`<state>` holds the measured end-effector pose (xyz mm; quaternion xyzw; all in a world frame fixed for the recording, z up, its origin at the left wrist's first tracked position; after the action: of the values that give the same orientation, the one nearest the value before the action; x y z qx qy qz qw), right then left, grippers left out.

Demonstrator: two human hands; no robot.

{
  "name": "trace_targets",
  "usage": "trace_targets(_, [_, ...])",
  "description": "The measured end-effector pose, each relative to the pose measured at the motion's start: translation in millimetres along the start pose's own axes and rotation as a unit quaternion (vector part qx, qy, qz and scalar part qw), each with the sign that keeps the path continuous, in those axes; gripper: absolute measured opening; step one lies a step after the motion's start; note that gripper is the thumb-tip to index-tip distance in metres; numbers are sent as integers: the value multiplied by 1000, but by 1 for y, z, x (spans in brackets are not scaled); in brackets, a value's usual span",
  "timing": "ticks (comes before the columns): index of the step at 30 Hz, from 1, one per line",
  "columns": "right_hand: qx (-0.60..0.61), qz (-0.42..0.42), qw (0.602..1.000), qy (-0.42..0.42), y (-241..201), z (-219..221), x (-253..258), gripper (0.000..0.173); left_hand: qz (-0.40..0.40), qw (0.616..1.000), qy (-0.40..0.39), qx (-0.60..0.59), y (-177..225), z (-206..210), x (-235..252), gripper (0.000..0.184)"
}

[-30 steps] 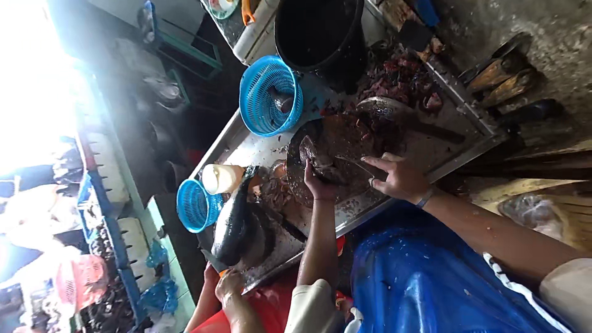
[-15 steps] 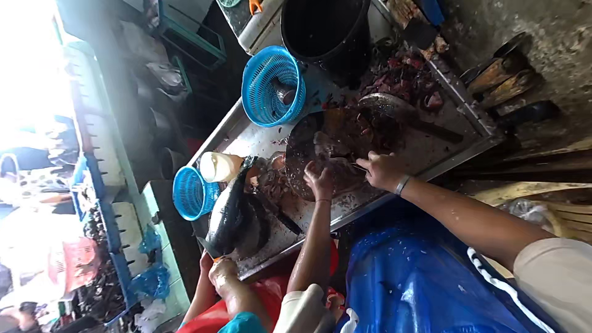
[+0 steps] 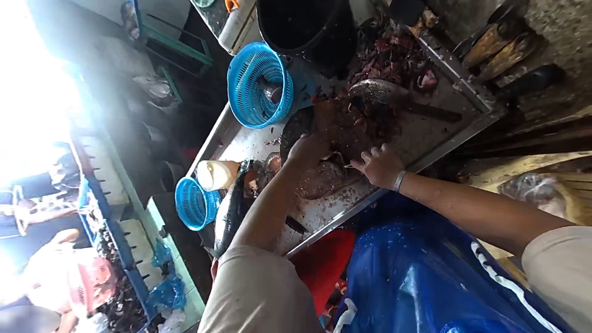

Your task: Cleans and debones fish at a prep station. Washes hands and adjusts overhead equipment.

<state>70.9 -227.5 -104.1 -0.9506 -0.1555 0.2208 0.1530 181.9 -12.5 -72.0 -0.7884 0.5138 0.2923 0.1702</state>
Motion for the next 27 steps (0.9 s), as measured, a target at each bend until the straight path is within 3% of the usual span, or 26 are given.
trace_targets(4, [41, 4, 999, 6, -3, 8, -4, 52, -193, 959, 126, -163, 9, 52, -35, 78])
trace_targets(8, [74, 11, 996, 50, -1, 5, -6, 53, -247, 918, 166, -263, 14, 63, -38, 82])
trace_targets(11, [86, 3, 994, 69, -3, -1, 3, 54, -261, 904, 173, -292, 12, 68, -38, 85])
trace_targets(21, [81, -63, 995, 20, -44, -12, 55, 50, -223, 891, 240, -315, 8, 81, -43, 82])
trace_targets(24, [61, -54, 997, 11, -57, -19, 62, 59, -215, 888, 273, -301, 10, 89, -45, 82])
trace_targets(27, [44, -35, 997, -48, -82, -26, 73, 69, -189, 895, 307, -261, 14, 92, -43, 69])
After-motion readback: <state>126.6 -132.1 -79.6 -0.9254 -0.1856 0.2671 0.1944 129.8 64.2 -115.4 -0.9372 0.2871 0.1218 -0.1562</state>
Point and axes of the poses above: each hand's wrist, its own x-axis towards the middle knuckle, its own z-axis out of the palm, y = z × x, the point moved 2 cm from there along x, towards the middle knuckle, and after that the axes turned 14 degrees about z, right-handed, at the moved point
